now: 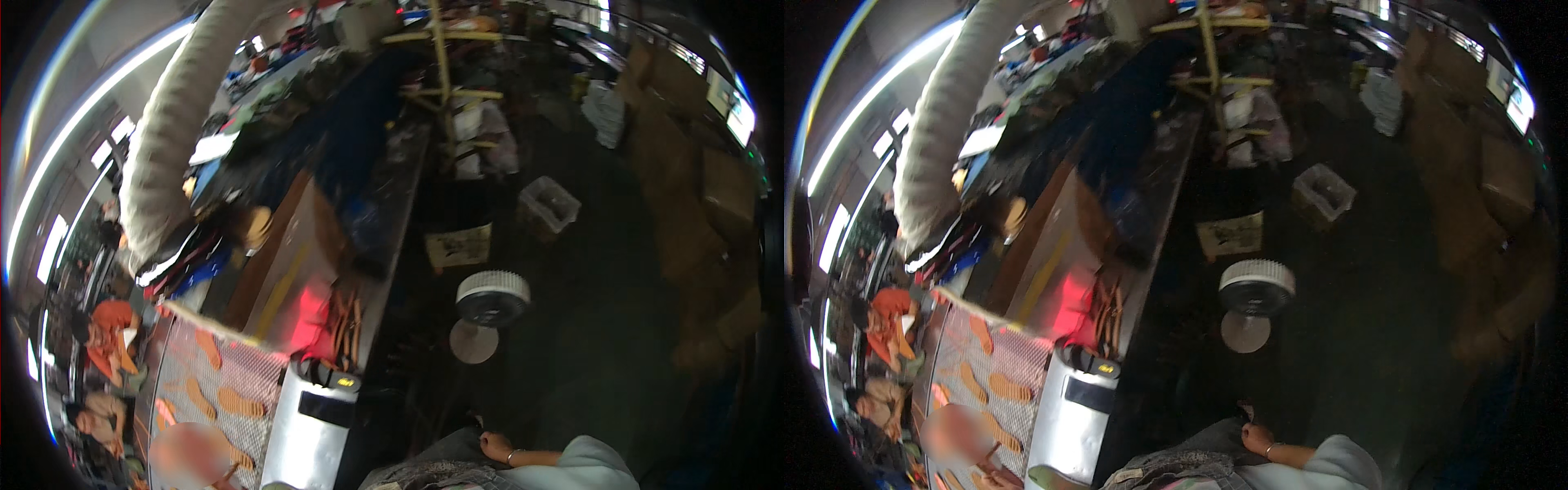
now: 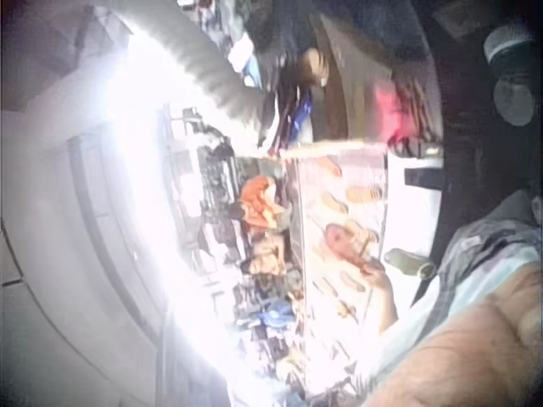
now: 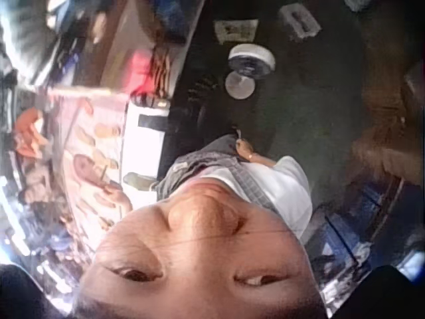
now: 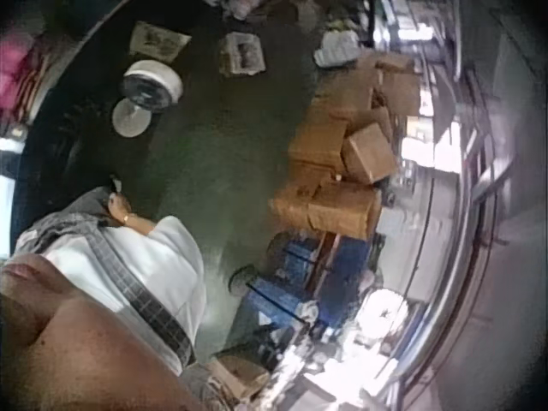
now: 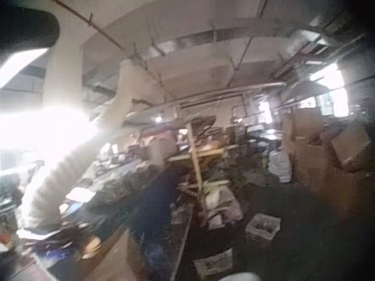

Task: The person fits sandal uppers and straps onto shoe lasts and insoles by hand, removes them from the lasts, carries a sandal to apply glue at a workstation, and presses the straps onto the insole.

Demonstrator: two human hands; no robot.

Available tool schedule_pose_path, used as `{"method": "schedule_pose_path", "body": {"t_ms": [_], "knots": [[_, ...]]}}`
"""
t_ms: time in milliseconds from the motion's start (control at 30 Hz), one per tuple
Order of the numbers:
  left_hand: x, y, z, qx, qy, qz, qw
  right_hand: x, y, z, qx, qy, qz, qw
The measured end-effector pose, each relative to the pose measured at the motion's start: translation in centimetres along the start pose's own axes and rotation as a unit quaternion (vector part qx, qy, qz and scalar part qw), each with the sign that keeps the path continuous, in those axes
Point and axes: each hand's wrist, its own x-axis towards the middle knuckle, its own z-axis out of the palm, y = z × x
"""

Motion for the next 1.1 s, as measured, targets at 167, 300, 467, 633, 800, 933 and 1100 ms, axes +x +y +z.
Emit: {"method": "schedule_pose_path", "body": {"t_ms": [167, 300, 467, 633, 800, 933, 1100], "knots": [[-1.9, 12.1, -1.7, -0.135, -0.122, 0.090, 0.979, -6.9, 17.3, -3.0, 0.029, -0.046, 0.141, 0.989], [-0.2, 22.2, -2.3, -0.168, -0.265, 0.198, 0.929, -14.4, 22.4, -0.1, -0.098, -0.063, 0.144, 0.983], [-1.5, 34.2, -0.8, -0.137, -0.483, 0.315, 0.805, -23.6, 17.7, 0.1, 0.073, -0.167, 0.381, 0.906], [-12.0, 51.8, -3.3, -0.167, -0.602, 0.419, 0.659, -27.6, 18.3, 3.2, 0.122, -0.124, 0.379, 0.909], [-24.6, 64.8, 3.5, -0.184, -0.684, 0.542, 0.452, -20.8, 26.8, -5.2, 0.068, -0.114, 0.278, 0.951], [-34.3, 67.1, 4.0, -0.117, -0.632, 0.633, 0.430, -19.2, 33.3, -11.4, 0.044, -0.094, 0.216, 0.971], [-43.2, 61.8, 10.7, -0.133, -0.728, 0.489, 0.462, -21.2, 42.6, -17.8, 0.028, -0.077, 0.142, 0.987]]}}
